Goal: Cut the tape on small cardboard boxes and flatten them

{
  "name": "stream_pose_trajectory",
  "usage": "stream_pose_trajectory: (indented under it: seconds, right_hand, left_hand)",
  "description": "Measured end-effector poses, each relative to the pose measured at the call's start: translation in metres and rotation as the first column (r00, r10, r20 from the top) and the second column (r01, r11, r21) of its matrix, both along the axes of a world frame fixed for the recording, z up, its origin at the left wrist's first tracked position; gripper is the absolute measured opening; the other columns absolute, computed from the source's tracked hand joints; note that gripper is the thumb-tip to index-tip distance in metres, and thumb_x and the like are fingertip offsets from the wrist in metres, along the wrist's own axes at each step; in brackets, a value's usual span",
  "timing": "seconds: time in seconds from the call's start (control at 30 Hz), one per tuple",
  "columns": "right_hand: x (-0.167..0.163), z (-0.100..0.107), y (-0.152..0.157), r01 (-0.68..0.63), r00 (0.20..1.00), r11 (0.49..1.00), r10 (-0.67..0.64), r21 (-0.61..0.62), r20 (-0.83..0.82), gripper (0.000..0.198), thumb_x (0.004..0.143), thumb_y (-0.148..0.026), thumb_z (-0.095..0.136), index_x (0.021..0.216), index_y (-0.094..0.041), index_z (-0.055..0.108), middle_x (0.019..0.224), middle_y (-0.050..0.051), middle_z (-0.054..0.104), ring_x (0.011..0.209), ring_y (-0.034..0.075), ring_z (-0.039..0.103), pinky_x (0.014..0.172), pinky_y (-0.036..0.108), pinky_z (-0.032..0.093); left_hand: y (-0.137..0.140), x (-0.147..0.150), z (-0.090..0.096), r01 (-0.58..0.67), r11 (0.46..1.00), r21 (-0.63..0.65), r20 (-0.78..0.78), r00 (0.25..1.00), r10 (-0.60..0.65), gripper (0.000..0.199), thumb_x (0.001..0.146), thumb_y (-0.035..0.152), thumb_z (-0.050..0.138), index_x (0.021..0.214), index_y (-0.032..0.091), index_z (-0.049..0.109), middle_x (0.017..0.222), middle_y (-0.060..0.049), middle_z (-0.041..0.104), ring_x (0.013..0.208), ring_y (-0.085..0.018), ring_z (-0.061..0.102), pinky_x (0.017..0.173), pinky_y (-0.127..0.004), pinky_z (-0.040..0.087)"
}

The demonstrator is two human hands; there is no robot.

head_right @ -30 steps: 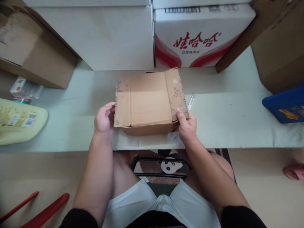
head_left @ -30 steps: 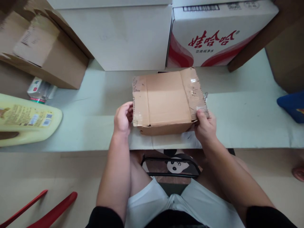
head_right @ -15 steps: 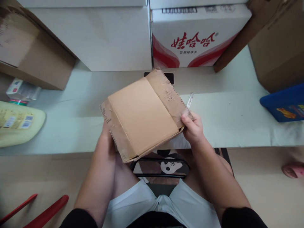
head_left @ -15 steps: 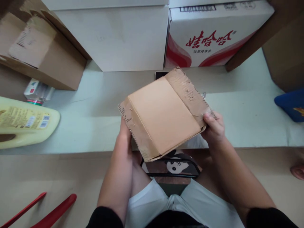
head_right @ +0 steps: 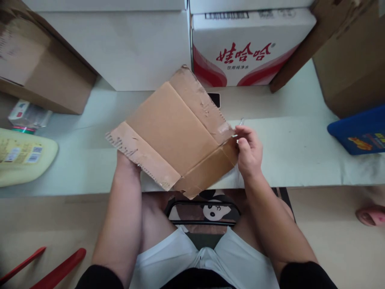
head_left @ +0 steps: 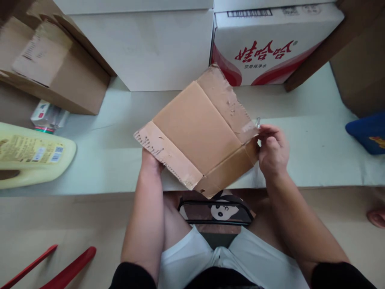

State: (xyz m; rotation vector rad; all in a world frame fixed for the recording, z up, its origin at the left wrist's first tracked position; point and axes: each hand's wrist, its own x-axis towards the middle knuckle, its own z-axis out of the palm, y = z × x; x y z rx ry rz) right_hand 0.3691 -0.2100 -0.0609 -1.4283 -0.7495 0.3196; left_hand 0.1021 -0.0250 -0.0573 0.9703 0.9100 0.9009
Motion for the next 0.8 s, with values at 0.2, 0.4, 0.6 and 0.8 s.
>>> stream_pose_trajectory:
  seconds: [0.2, 0.4, 0.6, 0.8]
  right_hand:
    - [0.015, -0.016, -0.002, 0.257, 0.963, 0.960, -0.245, -0.111, 0.112, 0.049, 0.086, -0.049, 0.069, 0.130, -0.030, 0.059, 0.138, 0.009, 0.057, 0.130, 0.027, 0.057, 0.109, 0.051, 0.051]
    - [0.007, -0.022, 0.007, -0.090, 0.940, 0.987, 0.040, -0.132, -0.340, 0.044, 0.077, -0.059, 0.073, 0.104, -0.025, 0.066, 0.100, 0.006, 0.070, 0.090, 0.022, 0.070, 0.072, 0.036, 0.062]
    - [-0.011, -0.009, 0.010, -0.164, 0.912, 0.984, 0.122, -0.074, -0.393, 0.045, 0.072, -0.063, 0.076, 0.087, -0.023, 0.064, 0.072, 0.001, 0.067, 0.068, 0.021, 0.067, 0.069, 0.039, 0.061]
    - [-0.017, -0.001, 0.001, -0.336, 0.897, 0.919, 0.246, -0.206, -0.367, 0.050, 0.075, -0.070, 0.070, 0.069, -0.022, 0.060, 0.042, -0.004, 0.039, 0.037, 0.014, 0.041, 0.047, 0.037, 0.053]
  left_hand:
    - [-0.008, 0.006, 0.026, -0.171, 0.983, 0.071, 0.053, 0.984, 0.168, 0.068, 0.076, 0.080, 0.055, 0.113, 0.026, 0.071, 0.109, -0.010, 0.079, 0.130, -0.033, 0.064, 0.097, -0.045, 0.061]
    - [-0.010, 0.005, 0.033, -0.156, 0.977, 0.146, 0.076, 0.986, 0.146, 0.074, 0.078, 0.084, 0.050, 0.122, 0.028, 0.069, 0.116, -0.009, 0.078, 0.133, -0.032, 0.062, 0.102, -0.042, 0.058]
    - [-0.006, 0.009, 0.038, -0.171, 0.972, 0.159, 0.152, 0.977, 0.147, 0.083, 0.082, 0.088, 0.033, 0.129, 0.028, 0.067, 0.126, -0.010, 0.074, 0.134, -0.030, 0.059, 0.104, -0.039, 0.056]
    - [0.004, -0.005, 0.035, -0.208, 0.967, 0.149, 0.209, 0.962, 0.175, 0.079, 0.082, 0.086, 0.037, 0.125, 0.026, 0.066, 0.129, -0.010, 0.071, 0.134, -0.030, 0.059, 0.108, -0.038, 0.053]
